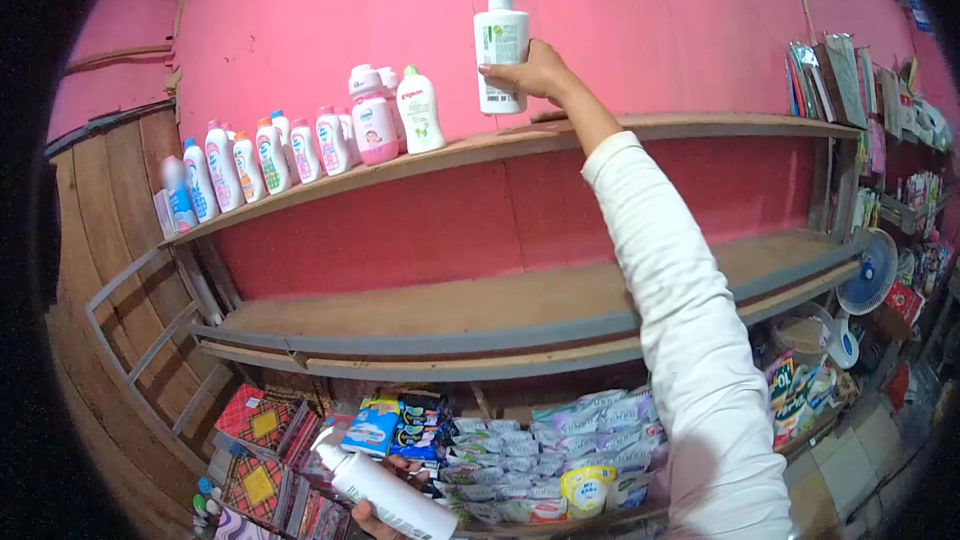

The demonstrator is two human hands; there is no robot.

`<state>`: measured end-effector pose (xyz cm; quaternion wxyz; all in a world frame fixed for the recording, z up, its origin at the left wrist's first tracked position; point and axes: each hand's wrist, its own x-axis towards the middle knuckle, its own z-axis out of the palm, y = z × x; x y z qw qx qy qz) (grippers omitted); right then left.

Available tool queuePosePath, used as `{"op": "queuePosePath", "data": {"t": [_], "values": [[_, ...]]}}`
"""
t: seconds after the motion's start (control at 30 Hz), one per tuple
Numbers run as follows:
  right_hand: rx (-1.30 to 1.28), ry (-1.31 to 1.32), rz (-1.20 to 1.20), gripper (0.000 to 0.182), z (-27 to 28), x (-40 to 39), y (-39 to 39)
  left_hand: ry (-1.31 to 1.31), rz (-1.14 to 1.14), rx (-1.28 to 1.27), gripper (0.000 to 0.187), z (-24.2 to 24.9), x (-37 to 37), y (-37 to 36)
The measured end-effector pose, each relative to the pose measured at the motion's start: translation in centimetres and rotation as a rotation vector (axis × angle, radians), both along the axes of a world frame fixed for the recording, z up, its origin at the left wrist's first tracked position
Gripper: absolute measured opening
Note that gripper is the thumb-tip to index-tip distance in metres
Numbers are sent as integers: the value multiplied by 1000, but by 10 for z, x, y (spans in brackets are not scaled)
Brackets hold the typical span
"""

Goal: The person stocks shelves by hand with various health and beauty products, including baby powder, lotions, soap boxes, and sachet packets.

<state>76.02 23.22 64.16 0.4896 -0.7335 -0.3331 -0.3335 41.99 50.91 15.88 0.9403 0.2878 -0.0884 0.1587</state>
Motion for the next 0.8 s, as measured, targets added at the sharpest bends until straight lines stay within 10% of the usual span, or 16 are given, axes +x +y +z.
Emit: {"op": "queuePosePath", "data": {"t": [0.8], "values": [[-298,347,-32,57,13,85,21,97,174,54,90,-6,19,-7]]}}
